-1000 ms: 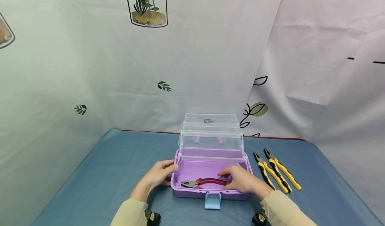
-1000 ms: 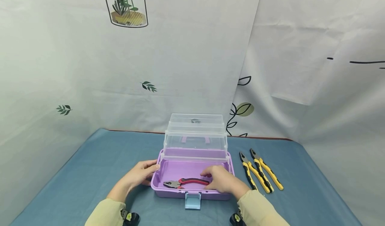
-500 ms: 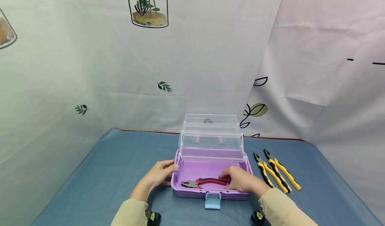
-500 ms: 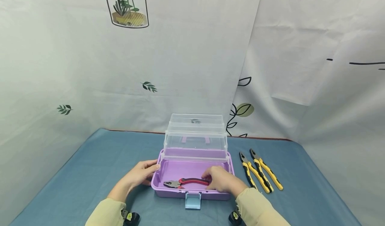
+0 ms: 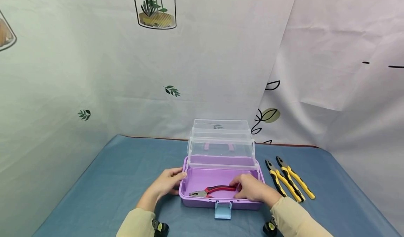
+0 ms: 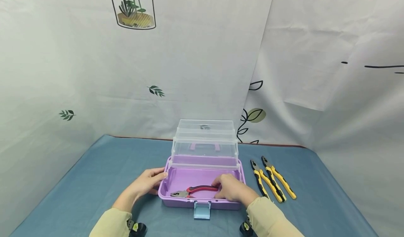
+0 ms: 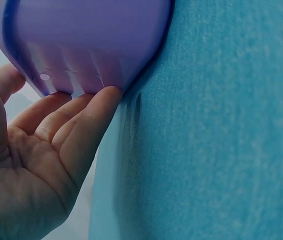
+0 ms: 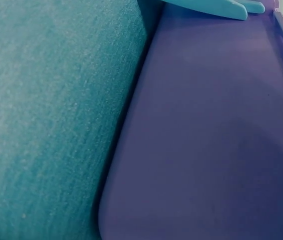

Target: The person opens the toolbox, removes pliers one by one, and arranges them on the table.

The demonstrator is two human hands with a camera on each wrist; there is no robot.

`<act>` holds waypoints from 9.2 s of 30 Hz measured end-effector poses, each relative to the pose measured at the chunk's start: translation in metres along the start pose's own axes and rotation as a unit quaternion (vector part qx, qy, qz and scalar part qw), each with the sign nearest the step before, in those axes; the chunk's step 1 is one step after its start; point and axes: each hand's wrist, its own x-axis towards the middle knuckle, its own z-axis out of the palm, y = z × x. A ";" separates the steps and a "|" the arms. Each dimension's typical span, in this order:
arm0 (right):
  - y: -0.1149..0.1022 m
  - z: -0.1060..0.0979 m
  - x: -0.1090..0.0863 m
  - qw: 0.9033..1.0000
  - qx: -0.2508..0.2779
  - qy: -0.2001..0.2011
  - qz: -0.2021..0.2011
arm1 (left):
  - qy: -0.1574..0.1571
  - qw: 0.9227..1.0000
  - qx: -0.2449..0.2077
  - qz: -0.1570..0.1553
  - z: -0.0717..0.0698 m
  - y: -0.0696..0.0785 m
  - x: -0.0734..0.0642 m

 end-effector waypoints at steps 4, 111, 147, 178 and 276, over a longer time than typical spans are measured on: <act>-0.001 0.000 0.000 1.000 -0.005 -0.002 0.003 | -0.006 1.000 -0.003 0.003 0.000 0.001 -0.001; -0.001 -0.017 -0.011 0.995 0.050 0.042 -0.080 | 0.007 1.000 0.006 -0.005 0.002 0.002 -0.001; 0.004 -0.023 -0.049 0.986 0.065 0.137 -0.077 | -0.007 1.000 -0.013 0.002 0.001 0.000 0.001; 0.029 -0.037 -0.079 0.976 0.085 0.202 -0.002 | -0.010 1.000 -0.008 0.002 0.000 0.001 0.002; 0.150 -0.071 -0.139 0.938 0.010 0.243 0.246 | -0.006 1.000 -0.006 -0.012 0.000 0.002 0.003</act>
